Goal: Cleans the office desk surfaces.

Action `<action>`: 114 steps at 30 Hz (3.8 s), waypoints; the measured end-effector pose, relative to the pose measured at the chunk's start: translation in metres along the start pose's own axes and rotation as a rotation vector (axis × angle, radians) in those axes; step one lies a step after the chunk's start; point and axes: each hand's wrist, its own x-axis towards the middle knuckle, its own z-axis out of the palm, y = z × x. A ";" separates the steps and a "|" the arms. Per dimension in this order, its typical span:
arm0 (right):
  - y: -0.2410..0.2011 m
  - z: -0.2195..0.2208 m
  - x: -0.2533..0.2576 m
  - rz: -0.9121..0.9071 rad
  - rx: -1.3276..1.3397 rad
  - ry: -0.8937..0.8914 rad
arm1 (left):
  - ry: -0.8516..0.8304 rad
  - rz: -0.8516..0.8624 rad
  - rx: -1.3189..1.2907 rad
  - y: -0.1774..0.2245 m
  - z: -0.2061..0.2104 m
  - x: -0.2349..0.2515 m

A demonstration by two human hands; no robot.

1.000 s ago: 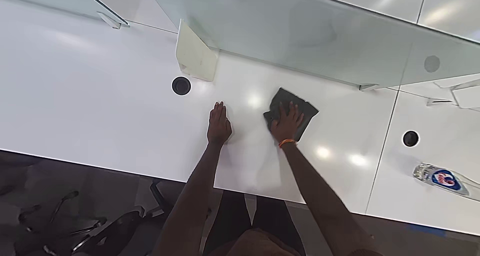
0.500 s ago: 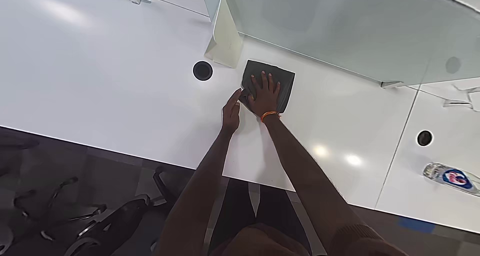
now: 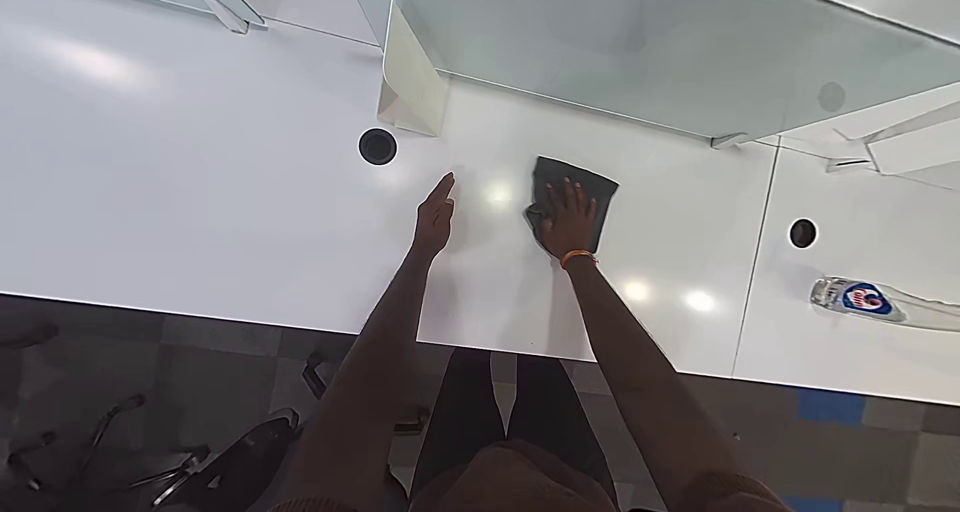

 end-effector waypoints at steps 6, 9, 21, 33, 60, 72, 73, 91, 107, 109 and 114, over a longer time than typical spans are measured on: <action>0.028 0.008 -0.089 0.326 -0.030 0.057 | -0.012 0.023 0.295 0.005 -0.003 -0.029; -0.014 0.016 -0.119 0.337 -0.041 0.019 | 0.060 0.041 0.539 -0.009 -0.003 -0.063; -0.115 0.022 0.037 -0.118 -0.035 -0.074 | 0.051 -0.078 0.569 -0.022 -0.019 -0.077; -0.178 0.043 -0.171 -0.386 0.167 -0.468 | 0.074 -0.171 0.354 -0.008 -0.027 -0.074; 0.052 -0.004 -0.037 0.051 0.100 -0.014 | -0.079 -0.038 0.673 0.046 0.123 -0.176; 0.004 0.015 -0.274 -0.287 0.382 -0.356 | -0.152 -0.166 0.799 0.073 0.087 -0.237; 0.015 0.012 -0.281 -0.379 0.384 -0.460 | -0.170 -0.167 0.815 0.078 0.088 -0.242; 0.286 -0.100 -0.477 0.518 0.595 -0.310 | -0.263 -0.942 1.088 0.151 0.004 -0.437; 0.138 -0.261 -0.467 0.174 1.704 0.062 | -0.525 -0.342 -0.342 0.370 0.201 -0.295; 0.138 -0.262 -0.468 0.155 1.744 0.110 | -0.487 -0.343 -0.392 0.385 0.203 -0.293; 0.129 -0.276 -0.469 0.136 2.056 0.083 | -0.298 -0.310 -0.362 0.394 0.197 -0.305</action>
